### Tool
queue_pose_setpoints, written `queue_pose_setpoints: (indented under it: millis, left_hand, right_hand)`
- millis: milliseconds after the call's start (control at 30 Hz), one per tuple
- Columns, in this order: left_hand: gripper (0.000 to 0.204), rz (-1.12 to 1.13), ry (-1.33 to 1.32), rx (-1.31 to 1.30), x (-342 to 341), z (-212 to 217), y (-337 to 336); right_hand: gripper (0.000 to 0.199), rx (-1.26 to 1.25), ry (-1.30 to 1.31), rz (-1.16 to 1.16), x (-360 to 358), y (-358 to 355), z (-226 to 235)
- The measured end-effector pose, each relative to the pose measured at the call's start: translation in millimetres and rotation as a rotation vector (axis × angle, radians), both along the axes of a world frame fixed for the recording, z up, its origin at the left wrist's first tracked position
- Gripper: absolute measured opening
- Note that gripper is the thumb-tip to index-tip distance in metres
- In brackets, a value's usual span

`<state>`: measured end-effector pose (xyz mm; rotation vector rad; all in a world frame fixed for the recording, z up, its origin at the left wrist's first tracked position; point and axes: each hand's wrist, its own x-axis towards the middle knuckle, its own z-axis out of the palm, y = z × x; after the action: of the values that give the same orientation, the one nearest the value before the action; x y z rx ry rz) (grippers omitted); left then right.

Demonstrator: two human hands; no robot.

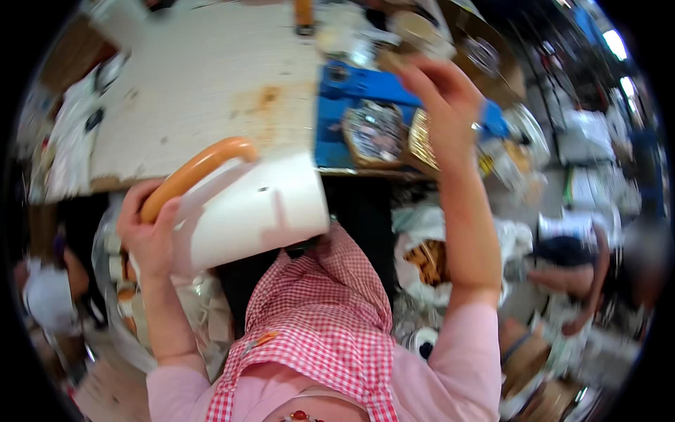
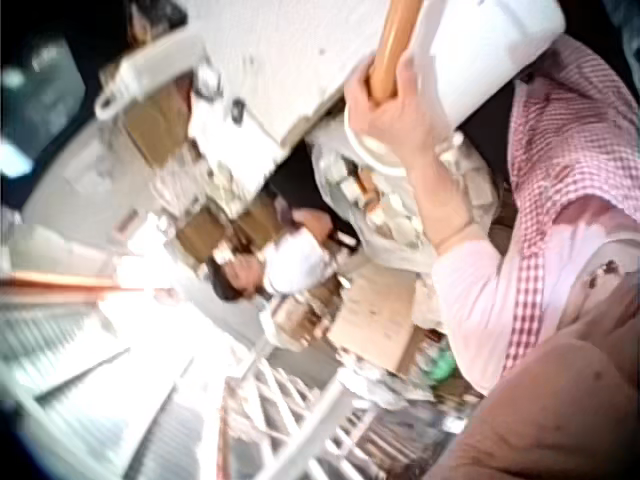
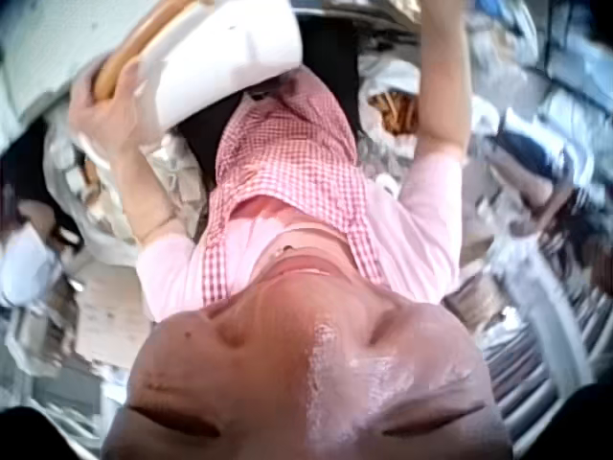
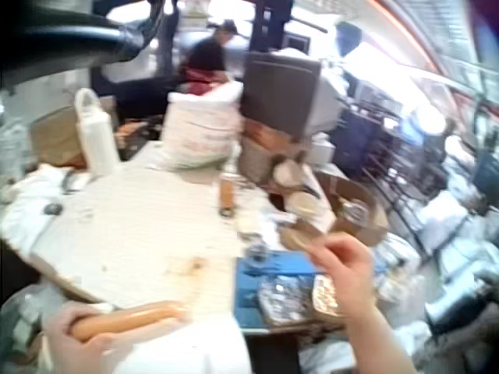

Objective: The person assembles plastic water jugs by using a small manual press to attach components to the white plastic bodies and then fitting handles onto them.

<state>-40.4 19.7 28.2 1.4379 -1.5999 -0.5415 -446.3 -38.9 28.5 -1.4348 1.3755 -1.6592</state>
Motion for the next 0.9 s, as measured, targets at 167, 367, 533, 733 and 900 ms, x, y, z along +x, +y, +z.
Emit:
queue_pose_setpoints:
  millis: [167,367,533,733,900]
  left_hand:
    - [0.037,-0.118,-0.013,-0.033,-19.2,-1.7,-2.8]
    - [0.037,-0.092,0.027,-0.034,-7.3,-1.9,-3.5]
    - [0.035,-0.058,0.093,-0.029,2.6,-5.5,-5.5]
    - [0.037,-0.005,0.085,0.028,5.0,-14.8,-11.3]
    - [0.032,0.043,0.062,-0.022,13.7,-12.4,-8.3]
  right_hand:
    - [0.017,0.039,-0.042,0.043,-1.1,-30.6,1.1]
    - [0.017,0.056,0.049,0.189,12.9,-38.6,-7.5]
    - [0.015,0.078,0.194,0.154,14.5,-38.3,-6.1]
    - [0.014,-0.002,0.205,0.145,11.3,-38.1,-13.8]
    - [0.024,0.055,-0.045,0.164,26.1,-40.9,-20.7]
